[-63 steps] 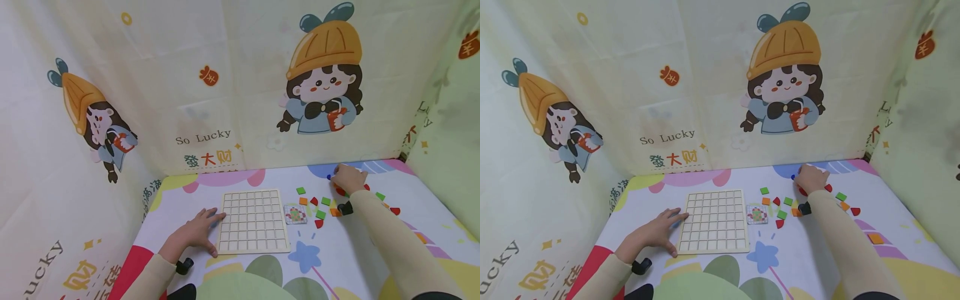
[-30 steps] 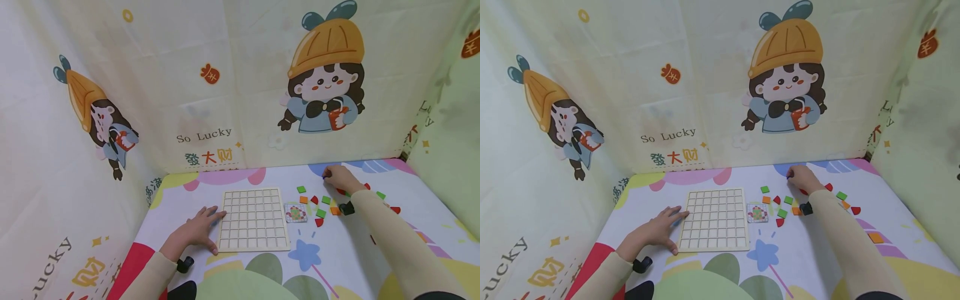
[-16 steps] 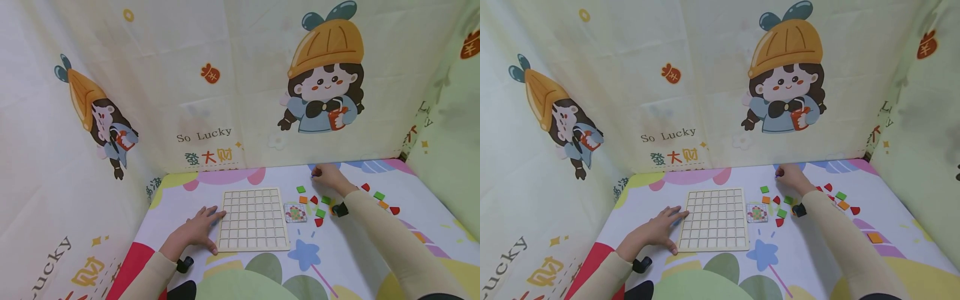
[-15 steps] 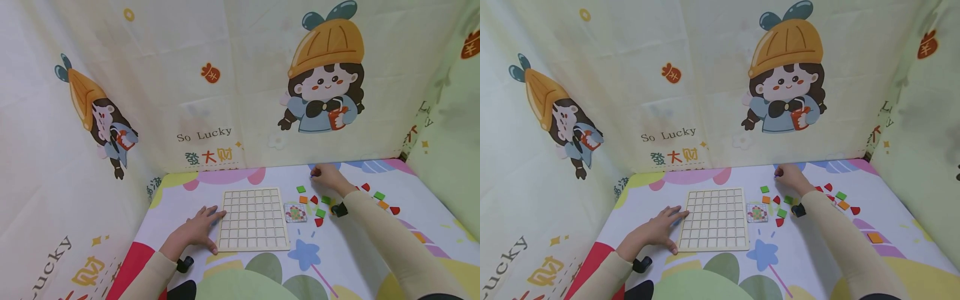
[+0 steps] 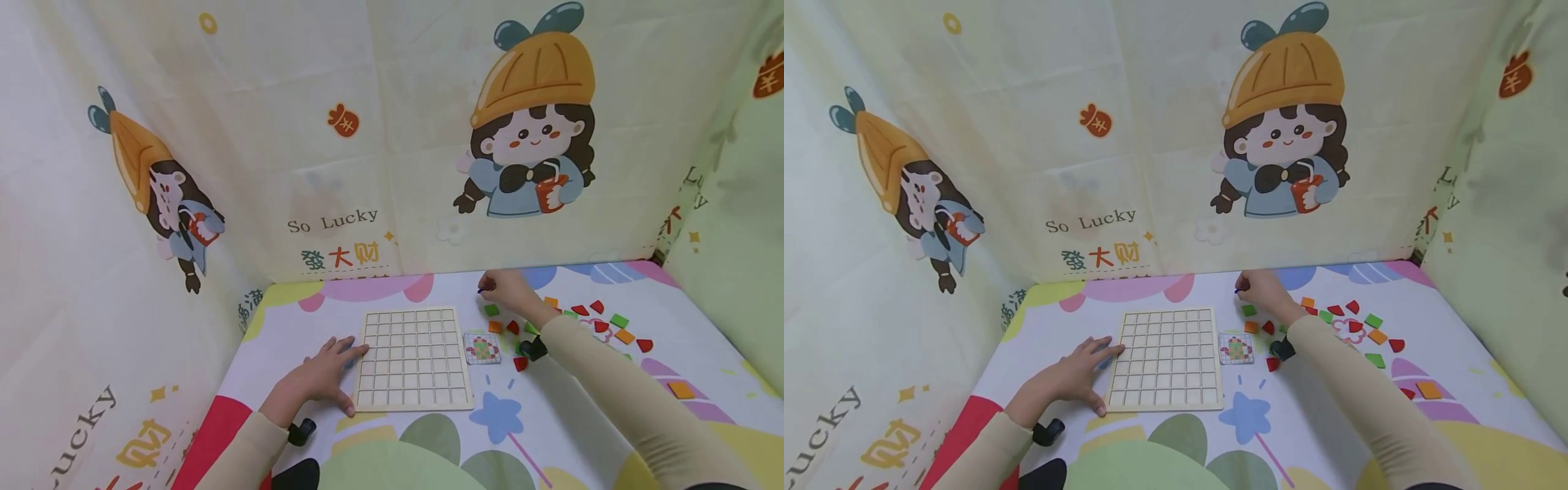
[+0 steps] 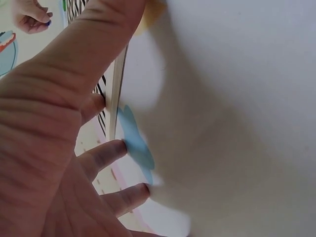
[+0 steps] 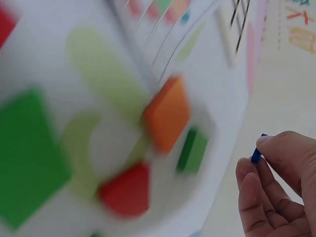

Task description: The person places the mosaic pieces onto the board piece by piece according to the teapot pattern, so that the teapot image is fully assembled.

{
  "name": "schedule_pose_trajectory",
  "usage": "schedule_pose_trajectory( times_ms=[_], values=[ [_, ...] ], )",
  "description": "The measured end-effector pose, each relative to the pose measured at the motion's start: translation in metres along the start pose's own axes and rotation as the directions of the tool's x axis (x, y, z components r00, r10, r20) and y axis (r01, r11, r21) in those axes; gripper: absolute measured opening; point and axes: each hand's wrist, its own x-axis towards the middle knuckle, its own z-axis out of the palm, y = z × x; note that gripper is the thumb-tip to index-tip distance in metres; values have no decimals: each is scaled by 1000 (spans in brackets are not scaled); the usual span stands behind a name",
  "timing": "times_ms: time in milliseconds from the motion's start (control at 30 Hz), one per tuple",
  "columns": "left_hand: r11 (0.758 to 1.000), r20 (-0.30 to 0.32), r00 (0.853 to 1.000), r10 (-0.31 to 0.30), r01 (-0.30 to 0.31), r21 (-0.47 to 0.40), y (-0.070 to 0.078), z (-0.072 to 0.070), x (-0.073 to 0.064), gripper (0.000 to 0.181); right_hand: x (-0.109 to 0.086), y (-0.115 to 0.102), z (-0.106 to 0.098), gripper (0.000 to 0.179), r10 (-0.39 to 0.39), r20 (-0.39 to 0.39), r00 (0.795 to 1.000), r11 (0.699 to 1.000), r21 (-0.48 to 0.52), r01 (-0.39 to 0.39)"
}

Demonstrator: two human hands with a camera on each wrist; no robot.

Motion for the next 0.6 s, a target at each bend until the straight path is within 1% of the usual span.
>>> schedule_pose_trajectory(
  times_ms=[100, 267, 333, 500, 600],
  values=[
    [1000, -3, 1000, -12, 12, -3, 2, 0, 2, 122, 9, -8, 5, 13, -32, 4, 999, 999, 19, 32],
    [1000, -5, 1000, -2, 2, -3, 3, 0, 2, 121, 11, -27, 13, 10, -124, -18, 992, 990, 66, 125],
    [1000, -8, 1000, -1, 1, -5, 4, 0, 2, 121, 12, -34, 16, 10, -147, -17, 989, 985, 91, 148],
    [1000, -10, 1000, 1, -1, -4, 4, -1, 1, 121, 13, -50, 28, 12, -168, -7, 986, 979, 119, 168],
    [1000, -11, 1000, 5, -5, 2, 3, -2, 1, 122, 13, -61, 37, 12, -156, 10, 988, 979, 132, 154]
  ],
)
